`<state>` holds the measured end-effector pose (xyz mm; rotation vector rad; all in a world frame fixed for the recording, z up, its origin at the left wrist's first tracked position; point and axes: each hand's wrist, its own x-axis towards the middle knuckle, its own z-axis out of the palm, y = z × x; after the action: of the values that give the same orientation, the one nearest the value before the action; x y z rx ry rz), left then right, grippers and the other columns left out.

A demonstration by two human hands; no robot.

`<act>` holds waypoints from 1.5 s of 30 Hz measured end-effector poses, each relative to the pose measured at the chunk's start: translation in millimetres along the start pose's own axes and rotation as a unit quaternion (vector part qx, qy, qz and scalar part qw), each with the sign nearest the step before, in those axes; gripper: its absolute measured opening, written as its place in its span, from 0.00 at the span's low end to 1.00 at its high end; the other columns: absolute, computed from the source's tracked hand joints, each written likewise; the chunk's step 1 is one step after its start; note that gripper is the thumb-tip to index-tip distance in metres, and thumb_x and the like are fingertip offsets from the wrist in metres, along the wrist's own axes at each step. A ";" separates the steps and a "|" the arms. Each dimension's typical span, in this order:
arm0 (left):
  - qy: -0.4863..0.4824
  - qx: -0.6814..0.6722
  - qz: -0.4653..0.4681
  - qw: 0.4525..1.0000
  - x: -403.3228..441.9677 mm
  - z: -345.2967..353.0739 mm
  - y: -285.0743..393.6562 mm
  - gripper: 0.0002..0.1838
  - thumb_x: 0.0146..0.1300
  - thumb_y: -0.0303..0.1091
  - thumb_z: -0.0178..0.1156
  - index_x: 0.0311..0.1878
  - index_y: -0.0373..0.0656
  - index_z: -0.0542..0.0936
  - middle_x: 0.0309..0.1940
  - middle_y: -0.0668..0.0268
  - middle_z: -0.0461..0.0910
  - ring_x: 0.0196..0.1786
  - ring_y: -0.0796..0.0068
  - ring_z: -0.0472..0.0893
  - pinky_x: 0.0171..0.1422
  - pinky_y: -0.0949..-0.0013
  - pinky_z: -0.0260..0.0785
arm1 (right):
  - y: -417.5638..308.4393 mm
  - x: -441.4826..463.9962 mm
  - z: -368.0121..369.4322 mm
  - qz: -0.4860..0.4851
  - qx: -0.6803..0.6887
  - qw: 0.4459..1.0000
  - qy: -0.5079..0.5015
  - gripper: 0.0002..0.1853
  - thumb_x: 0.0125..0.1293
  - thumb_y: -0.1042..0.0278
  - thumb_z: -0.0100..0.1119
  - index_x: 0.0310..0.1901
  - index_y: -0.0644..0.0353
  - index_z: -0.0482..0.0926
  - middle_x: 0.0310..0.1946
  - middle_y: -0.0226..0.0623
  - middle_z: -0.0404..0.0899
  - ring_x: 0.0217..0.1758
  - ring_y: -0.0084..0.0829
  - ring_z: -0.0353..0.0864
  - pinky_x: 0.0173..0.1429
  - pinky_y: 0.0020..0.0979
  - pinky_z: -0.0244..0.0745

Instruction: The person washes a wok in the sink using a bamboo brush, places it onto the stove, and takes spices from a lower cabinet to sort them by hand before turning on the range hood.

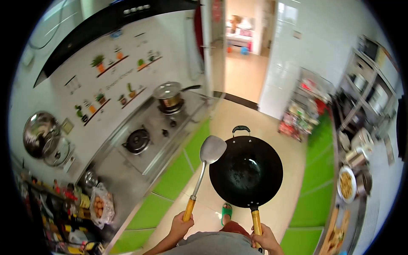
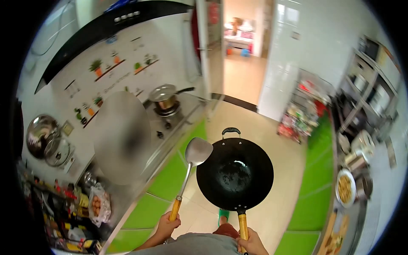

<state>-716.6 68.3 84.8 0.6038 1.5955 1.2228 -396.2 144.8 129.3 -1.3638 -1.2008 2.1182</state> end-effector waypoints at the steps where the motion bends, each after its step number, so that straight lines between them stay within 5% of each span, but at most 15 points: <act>1: 0.019 0.008 0.009 1.000 4.9 -3.1 6.0 0.05 0.50 0.24 0.60 0.31 0.40 0.74 0.22 0.73 0.70 0.26 0.83 0.68 0.31 0.76 0.61 | -10.1 16.8 -5.7 0.002 -0.025 0.999 -0.022 0.15 0.53 0.82 0.56 0.42 0.66 0.65 0.20 0.37 0.73 0.16 0.29 0.75 0.22 0.29 0.71; 6: 0.115 -0.025 -0.025 0.993 39.9 -11.3 30.0 0.06 0.50 0.24 0.60 0.32 0.40 0.75 0.22 0.72 0.71 0.24 0.82 0.69 0.29 0.76 0.61 | -104.5 92.7 -1.5 -0.021 -0.129 0.985 -0.116 0.09 0.59 0.73 0.56 0.40 0.61 0.69 0.19 0.29 0.70 0.15 0.18 0.66 0.17 0.21 0.61; 9: 0.172 -0.095 -0.046 0.979 50.3 -7.4 56.9 0.05 0.51 0.23 0.59 0.33 0.38 0.74 0.22 0.70 0.71 0.23 0.83 0.69 0.27 0.77 0.59 | -139.7 153.9 0.0 -0.030 -0.253 0.947 -0.194 0.14 0.57 0.72 0.57 0.46 0.63 0.69 0.25 0.33 0.75 0.23 0.24 0.74 0.26 0.23 0.72; 12: 0.216 -0.190 -0.024 0.957 61.4 -10.5 62.5 0.06 0.51 0.21 0.58 0.34 0.37 0.74 0.22 0.70 0.71 0.23 0.83 0.69 0.26 0.77 0.59 | -160.1 225.3 30.0 0.067 -0.227 0.937 -0.258 0.16 0.52 0.83 0.55 0.43 0.66 0.66 0.20 0.36 0.73 0.16 0.28 0.75 0.22 0.28 0.70; 19: 0.317 -0.226 -0.005 0.921 83.2 -81.3 63.9 0.08 0.48 0.17 0.52 0.33 0.35 0.72 0.23 0.63 0.72 0.21 0.80 0.65 0.24 0.77 0.55 | -176.7 341.8 154.4 0.039 -0.185 0.899 -0.394 0.14 0.54 0.81 0.54 0.44 0.65 0.67 0.20 0.35 0.71 0.14 0.28 0.72 0.19 0.29 0.68; 29: 0.322 -0.242 0.021 0.915 91.1 -185.2 63.5 0.06 0.50 0.21 0.54 0.34 0.34 0.74 0.20 0.69 0.69 0.20 0.81 0.66 0.24 0.76 0.58 | -147.8 433.2 325.2 0.057 -0.127 0.901 -0.412 0.13 0.56 0.77 0.58 0.41 0.61 0.67 0.22 0.34 0.71 0.16 0.29 0.72 0.19 0.31 0.68; 45: 0.322 -0.211 -0.001 0.923 106.4 -211.7 63.0 0.07 0.50 0.25 0.56 0.35 0.36 0.76 0.19 0.73 0.68 0.20 0.84 0.66 0.24 0.76 0.57 | -121.9 456.1 359.7 0.035 -0.151 0.917 -0.367 0.13 0.56 0.76 0.59 0.41 0.63 0.68 0.21 0.33 0.71 0.15 0.27 0.71 0.19 0.29 0.68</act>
<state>-960.3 91.4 98.0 -0.1021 1.7569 1.8187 -943.0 353.0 30.4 -0.6963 -1.8358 2.6893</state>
